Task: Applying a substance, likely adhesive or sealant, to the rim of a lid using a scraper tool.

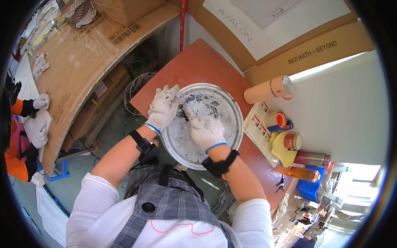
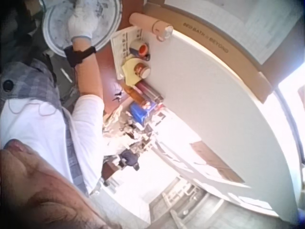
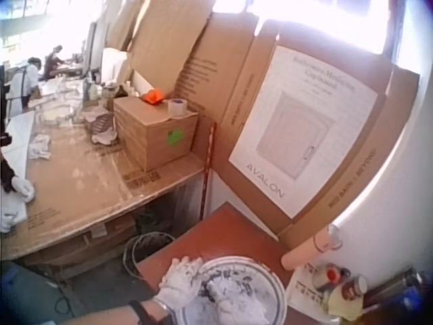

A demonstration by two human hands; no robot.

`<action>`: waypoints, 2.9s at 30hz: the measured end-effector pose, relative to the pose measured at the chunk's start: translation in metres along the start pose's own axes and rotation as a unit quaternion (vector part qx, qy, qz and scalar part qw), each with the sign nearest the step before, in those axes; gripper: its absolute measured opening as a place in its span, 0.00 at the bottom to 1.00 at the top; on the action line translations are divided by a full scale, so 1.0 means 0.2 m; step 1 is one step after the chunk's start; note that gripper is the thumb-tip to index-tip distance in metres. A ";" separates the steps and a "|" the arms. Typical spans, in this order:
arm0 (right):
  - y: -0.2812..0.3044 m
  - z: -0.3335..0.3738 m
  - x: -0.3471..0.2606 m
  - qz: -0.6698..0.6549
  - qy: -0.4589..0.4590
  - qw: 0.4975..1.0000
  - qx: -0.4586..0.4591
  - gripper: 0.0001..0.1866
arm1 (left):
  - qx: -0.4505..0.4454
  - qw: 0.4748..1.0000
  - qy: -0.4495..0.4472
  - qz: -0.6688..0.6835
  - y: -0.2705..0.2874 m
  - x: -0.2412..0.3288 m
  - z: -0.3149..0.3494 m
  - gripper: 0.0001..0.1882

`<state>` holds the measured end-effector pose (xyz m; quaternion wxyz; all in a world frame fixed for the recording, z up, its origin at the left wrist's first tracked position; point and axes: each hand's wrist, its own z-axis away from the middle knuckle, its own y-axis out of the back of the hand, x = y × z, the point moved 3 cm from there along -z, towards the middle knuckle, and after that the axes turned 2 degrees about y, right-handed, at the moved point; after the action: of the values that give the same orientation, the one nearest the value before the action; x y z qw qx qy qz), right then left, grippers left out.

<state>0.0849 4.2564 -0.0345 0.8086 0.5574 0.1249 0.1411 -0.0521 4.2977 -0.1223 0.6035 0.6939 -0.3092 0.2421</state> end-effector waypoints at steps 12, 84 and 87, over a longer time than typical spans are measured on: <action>-0.05 0.18 0.06 0.024 -0.025 0.992 -0.122 0.29 | -0.008 0.999 0.036 -0.014 -0.01 -0.05 0.04 0.22; -0.17 0.51 0.24 -0.021 -0.049 0.995 -0.090 0.28 | -0.041 0.995 0.092 -0.023 -0.07 0.00 -0.02 0.24; -0.10 0.47 0.20 -0.037 -0.086 0.986 -0.140 0.30 | -0.044 0.994 0.092 -0.029 -0.06 0.02 -0.03 0.24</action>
<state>0.1574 4.1822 -0.0227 0.8909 0.4439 0.0550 0.0788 -0.0397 4.3044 -0.1268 0.6662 0.6500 -0.2425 0.2737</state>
